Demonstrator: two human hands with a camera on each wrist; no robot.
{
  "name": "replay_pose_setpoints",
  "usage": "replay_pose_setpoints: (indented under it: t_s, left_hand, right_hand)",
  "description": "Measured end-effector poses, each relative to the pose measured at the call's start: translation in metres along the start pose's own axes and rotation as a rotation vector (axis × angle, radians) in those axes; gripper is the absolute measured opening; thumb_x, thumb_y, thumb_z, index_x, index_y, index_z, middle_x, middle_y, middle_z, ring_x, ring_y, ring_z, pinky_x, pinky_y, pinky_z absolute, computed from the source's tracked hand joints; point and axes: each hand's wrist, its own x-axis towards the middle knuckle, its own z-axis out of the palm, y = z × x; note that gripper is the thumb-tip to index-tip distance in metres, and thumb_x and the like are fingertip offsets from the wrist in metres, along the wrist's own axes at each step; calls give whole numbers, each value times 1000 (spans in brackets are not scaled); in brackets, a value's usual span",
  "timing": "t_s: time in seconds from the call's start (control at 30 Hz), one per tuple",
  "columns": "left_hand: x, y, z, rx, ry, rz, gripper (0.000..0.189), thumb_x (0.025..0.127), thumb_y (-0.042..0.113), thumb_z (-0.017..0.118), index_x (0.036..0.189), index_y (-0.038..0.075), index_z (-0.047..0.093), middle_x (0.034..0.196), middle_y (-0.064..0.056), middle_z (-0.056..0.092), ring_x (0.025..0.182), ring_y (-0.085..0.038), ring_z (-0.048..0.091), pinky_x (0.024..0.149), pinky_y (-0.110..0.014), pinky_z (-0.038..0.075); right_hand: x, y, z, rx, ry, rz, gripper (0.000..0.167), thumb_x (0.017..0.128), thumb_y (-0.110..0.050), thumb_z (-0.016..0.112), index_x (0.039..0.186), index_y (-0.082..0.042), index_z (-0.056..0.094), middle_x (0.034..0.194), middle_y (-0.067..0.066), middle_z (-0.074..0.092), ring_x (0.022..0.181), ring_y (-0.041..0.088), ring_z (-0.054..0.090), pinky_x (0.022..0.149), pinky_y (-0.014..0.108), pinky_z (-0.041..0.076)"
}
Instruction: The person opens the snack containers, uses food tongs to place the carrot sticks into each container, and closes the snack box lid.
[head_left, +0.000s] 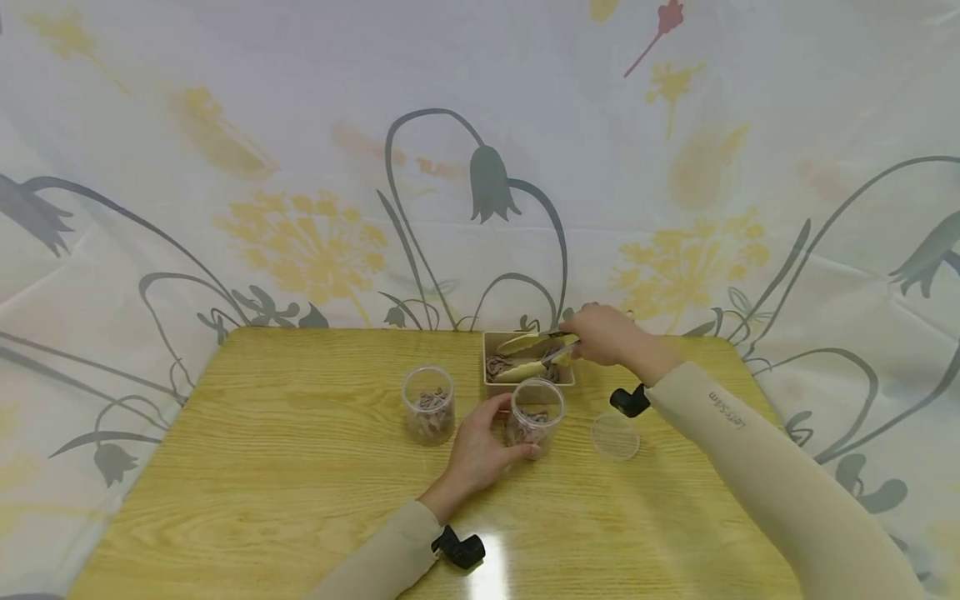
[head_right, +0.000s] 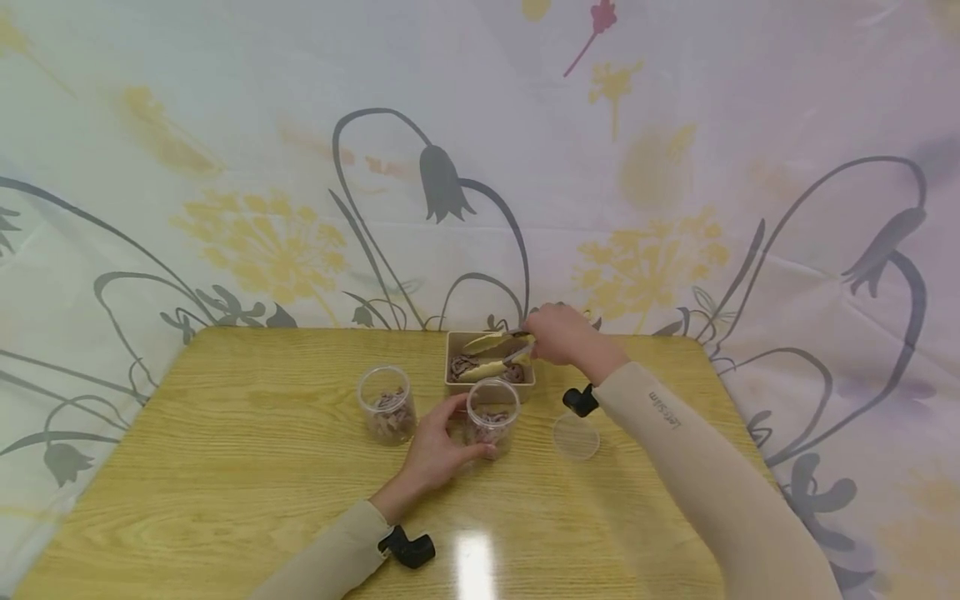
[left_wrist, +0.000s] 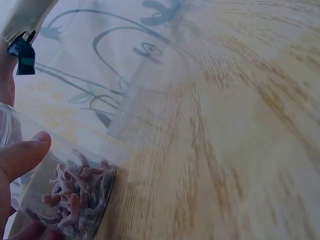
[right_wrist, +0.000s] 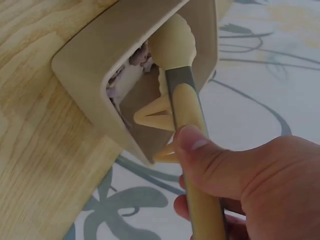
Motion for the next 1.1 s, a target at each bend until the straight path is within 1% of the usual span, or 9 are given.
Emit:
replay_pose_setpoints:
  t_s: [0.07,0.23,0.33,0.47,0.63,0.77,0.87,1.03,1.1]
  left_hand:
    - [-1,0,-1,-7,0,-4,79,66,31,94,134,14,59,117,1,66,110,-22,61,96,-42,46]
    - [-1,-1,0,-21,0,2,79,66,29,94,134,11,59,117,0,66,110,-22,61,97,-43,46]
    - [-1,-1,1,-17,4,7,80,66,30,94,135,11,58,117,0,66,110,-23,61,97,-43,46]
    - [-1,-2,0,-18,13,23,80,65,31,94,134,10,59,117,0,67,110,-23,61,96,-42,46]
    - [0,-4,1,-15,23,40,80,65,30,95,133,10,59,115,0,67,108,-23,62,94,-42,48]
    - [0,-5,1,-12,26,42,79,65,29,95,133,10,59,115,-1,67,108,-23,62,94,-42,48]
    - [0,-5,1,-9,25,38,80,65,30,95,133,10,59,116,0,67,109,-23,62,94,-42,47]
    - [0,-5,1,-9,23,36,79,65,31,95,133,11,59,116,-1,67,108,-23,62,93,-41,48]
    - [0,-5,1,-11,21,38,80,65,32,95,133,10,59,116,-1,67,108,-23,62,93,-42,48]
  right_hand:
    - [3,-4,-1,-9,-16,-4,47,87,-19,78,128,0,66,114,16,69,102,37,64,88,50,52]
    - [7,-8,1,-15,-67,26,41,88,-15,77,126,-3,68,114,15,70,101,35,65,86,50,53]
    - [8,-10,4,-29,-77,42,36,90,-14,75,125,-5,69,113,14,70,101,35,65,86,51,53]
    - [6,-14,4,-31,-51,51,35,89,-13,75,123,-6,71,111,13,71,98,33,65,85,51,53]
    - [3,-16,6,-36,15,25,28,87,-13,77,114,-6,75,102,11,72,90,30,66,79,47,55]
    - [1,-16,8,-28,51,16,26,86,-13,78,111,-7,76,100,10,73,88,29,66,74,44,56]
    - [0,-15,8,-30,41,18,31,86,-14,79,116,-6,74,102,11,72,90,30,66,73,43,56]
    - [-3,-16,5,-7,-21,20,45,86,-18,79,126,-1,67,110,15,70,96,32,65,77,44,57]
    - [-4,-16,4,3,-35,24,47,87,-18,79,128,-1,66,111,15,70,97,32,66,78,44,56]
